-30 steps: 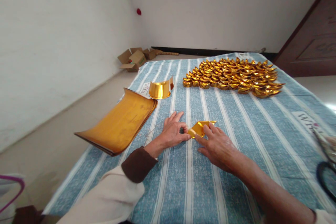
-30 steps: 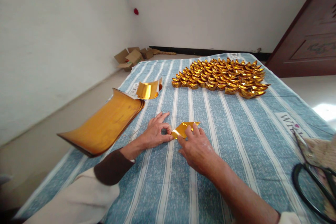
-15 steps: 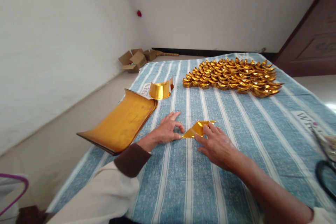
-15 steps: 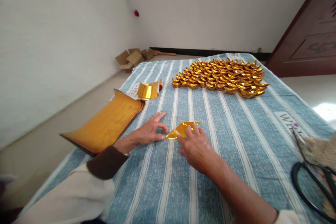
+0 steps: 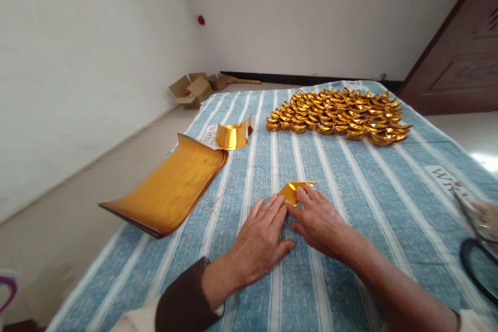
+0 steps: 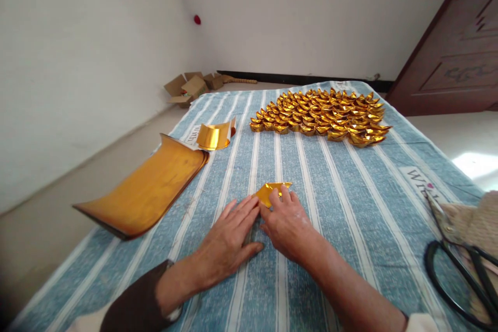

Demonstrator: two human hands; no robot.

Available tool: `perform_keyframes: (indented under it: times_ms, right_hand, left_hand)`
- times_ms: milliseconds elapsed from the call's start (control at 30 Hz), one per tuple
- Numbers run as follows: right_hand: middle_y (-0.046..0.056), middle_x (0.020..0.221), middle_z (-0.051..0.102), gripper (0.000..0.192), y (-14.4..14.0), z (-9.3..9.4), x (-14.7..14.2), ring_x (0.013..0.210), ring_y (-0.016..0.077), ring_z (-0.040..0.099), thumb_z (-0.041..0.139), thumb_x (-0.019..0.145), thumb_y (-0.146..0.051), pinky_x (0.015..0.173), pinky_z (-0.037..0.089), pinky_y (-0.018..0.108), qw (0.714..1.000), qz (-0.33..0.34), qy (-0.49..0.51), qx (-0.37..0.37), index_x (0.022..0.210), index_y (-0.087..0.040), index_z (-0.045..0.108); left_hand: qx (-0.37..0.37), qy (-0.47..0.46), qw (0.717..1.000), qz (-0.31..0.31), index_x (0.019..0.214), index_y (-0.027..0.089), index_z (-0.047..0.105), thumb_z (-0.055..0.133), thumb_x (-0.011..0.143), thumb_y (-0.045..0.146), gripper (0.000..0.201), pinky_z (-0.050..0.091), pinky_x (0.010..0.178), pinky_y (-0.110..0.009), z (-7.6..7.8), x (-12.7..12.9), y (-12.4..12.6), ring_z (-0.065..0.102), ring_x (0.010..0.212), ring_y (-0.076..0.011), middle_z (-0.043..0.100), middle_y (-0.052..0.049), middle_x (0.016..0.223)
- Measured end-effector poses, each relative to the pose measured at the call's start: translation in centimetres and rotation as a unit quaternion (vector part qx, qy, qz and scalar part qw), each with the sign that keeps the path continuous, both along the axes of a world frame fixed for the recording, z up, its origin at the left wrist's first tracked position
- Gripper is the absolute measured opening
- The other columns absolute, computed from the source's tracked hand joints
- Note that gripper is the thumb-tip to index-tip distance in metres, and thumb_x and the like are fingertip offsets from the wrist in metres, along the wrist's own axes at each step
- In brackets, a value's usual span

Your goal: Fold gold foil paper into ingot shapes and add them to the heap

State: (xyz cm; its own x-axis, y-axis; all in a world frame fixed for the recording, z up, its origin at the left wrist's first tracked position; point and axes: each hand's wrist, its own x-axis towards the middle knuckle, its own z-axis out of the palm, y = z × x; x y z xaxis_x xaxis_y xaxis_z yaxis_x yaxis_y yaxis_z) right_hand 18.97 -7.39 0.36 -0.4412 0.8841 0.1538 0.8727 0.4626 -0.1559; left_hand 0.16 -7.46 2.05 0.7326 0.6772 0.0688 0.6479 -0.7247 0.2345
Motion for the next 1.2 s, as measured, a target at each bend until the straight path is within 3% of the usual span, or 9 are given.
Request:
perform_keyframes:
  times_ms: [100,200,433,633,767,933,1200]
  right_hand:
    - [0.020,0.125,0.057,0.045,0.0,0.2,0.0,0.120,0.0424,0.048,0.068,0.084,-0.032,0.093,0.045,0.057,1.000,0.001,0.000,-0.008,0.128,-0.020,0.062]
    - [0.020,0.126,0.056,0.046,0.0,0.3,0.2,0.121,0.0415,0.048,0.068,0.084,-0.031,0.095,0.045,0.057,1.000,0.006,0.005,-0.018,0.129,-0.022,0.060]
    - [0.018,0.135,0.052,0.052,-0.1,0.7,0.8,0.131,0.0409,0.041,0.070,0.083,-0.026,0.100,0.044,0.057,0.998,0.023,0.035,-0.040,0.133,-0.024,0.057]
    - [0.021,0.131,0.055,0.030,0.1,1.9,1.3,0.130,0.0401,0.045,0.064,0.088,-0.021,0.103,0.044,0.054,0.995,0.031,0.030,-0.089,0.117,-0.016,0.068]
    - [0.022,0.132,0.055,0.028,0.4,2.6,1.3,0.130,0.0396,0.045,0.060,0.090,-0.020,0.105,0.042,0.054,0.992,0.029,0.020,-0.123,0.115,-0.013,0.069]
    - [0.021,0.130,0.056,0.024,0.6,2.9,1.2,0.130,0.0375,0.045,0.058,0.091,-0.019,0.107,0.041,0.051,0.989,0.028,0.018,-0.141,0.110,-0.013,0.071]
    - [0.011,0.108,0.063,0.018,0.8,2.8,1.5,0.108,0.0242,0.058,0.056,0.089,-0.019,0.098,0.047,0.043,0.988,0.048,0.073,-0.128,0.081,-0.018,0.072]
  left_hand:
    - [0.002,0.025,0.999,0.026,0.147,0.013,0.029,0.059,0.089,0.050,0.076,0.030,0.112,-0.060,-1.5,-0.3,-0.3,0.030,0.143,-0.0357,0.039,-0.023,0.150]
    - [0.006,0.031,0.999,0.028,0.150,0.016,0.023,0.054,0.091,0.054,0.076,0.028,0.113,-0.058,-2.0,-0.7,-0.1,0.027,0.144,-0.0334,0.036,-0.020,0.153]
    - [0.017,0.024,0.999,0.021,0.150,0.016,0.023,0.050,0.093,0.055,0.075,0.026,0.114,-0.056,-1.9,-0.8,0.0,0.027,0.145,-0.0322,0.036,-0.018,0.153]
    - [0.018,0.038,0.999,0.012,0.151,0.017,0.021,0.048,0.094,0.056,0.074,0.024,0.115,-0.056,-1.8,-1.0,0.1,0.026,0.145,-0.0315,0.035,-0.018,0.154]
    - [0.008,0.055,0.998,0.018,0.151,0.017,0.021,0.047,0.094,0.056,0.074,0.021,0.116,-0.056,-1.4,-0.9,0.1,0.024,0.146,-0.0313,0.033,-0.017,0.155]
    - [-0.003,0.064,0.998,0.021,0.147,0.017,0.031,0.047,0.094,0.055,0.067,0.020,0.115,-0.058,-0.5,-0.6,0.3,0.030,0.143,-0.0320,0.038,-0.017,0.152]
    - [0.016,0.052,0.998,0.031,0.132,0.014,0.049,0.059,0.091,0.044,0.052,0.030,0.108,-0.063,0.4,0.4,0.7,0.045,0.132,-0.0344,0.052,-0.019,0.139]
